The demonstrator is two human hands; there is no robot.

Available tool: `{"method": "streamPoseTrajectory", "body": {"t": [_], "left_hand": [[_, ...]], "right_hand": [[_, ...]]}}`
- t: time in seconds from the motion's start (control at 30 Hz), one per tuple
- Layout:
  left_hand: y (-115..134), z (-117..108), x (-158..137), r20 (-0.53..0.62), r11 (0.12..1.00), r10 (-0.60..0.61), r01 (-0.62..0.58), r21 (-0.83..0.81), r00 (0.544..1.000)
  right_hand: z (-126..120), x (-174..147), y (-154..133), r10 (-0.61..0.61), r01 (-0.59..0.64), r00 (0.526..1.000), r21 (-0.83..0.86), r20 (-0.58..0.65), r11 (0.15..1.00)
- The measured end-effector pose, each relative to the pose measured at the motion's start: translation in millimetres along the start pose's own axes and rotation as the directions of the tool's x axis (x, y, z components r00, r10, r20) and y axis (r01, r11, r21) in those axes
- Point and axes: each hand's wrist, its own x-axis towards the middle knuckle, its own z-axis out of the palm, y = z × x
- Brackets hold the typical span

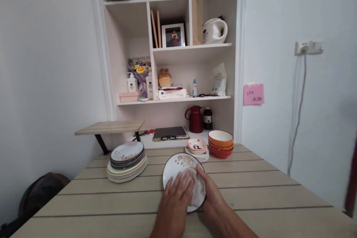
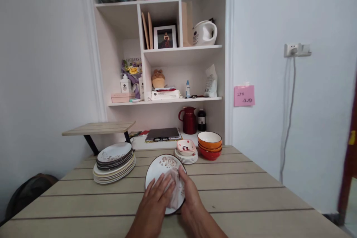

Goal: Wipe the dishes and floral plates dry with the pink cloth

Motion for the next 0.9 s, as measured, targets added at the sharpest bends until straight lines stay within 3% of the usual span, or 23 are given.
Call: {"method": "streamPoseTrajectory", "body": {"t": [0.13, 0.3, 0.43, 0.57, 0.7, 0.8, 0.9], "left_hand": [[-3, -1, 2, 0.044, 0.995, -0.088, 0.086, 0.056, 0.995], [-14, -1, 2, -0.016, 0.934, -0.326, 0.324, 0.149, 0.945], [-18, 1, 0, -0.056, 0.898, -0.378, 0.381, 0.22, 0.924], [-12, 8, -2, -0.108, 0.915, -0.326, 0.342, 0.214, 0.939], [-4, 7, 0, -0.117, 0.977, -0.166, 0.179, 0.119, 0.979], [-1, 0, 3, -0.109, 0.996, -0.059, 0.066, 0.064, 0.992], [-2, -2, 4, -0.078, 0.998, -0.028, 0.032, 0.046, 0.997]], "right_hand": [[5, -2, 13, 0.0, 0.001, 1.0, -0.007, 0.015, 1.0], [10, -4, 27, 0.034, -0.036, 0.994, 0.015, 0.102, 0.999], [8, -4, 22, 0.002, -0.004, 0.998, 0.031, 0.06, 1.0], [1, 0, 3, -0.089, 0.088, 0.996, 0.085, 0.009, 0.992], [-4, 2, -13, -0.167, 0.164, 0.986, 0.153, 0.003, 0.974], [-5, 1, -13, -0.141, 0.135, 0.989, 0.135, 0.036, 0.982], [-4, 1, -5, -0.062, 0.057, 0.995, 0.071, 0.075, 0.996]]}}
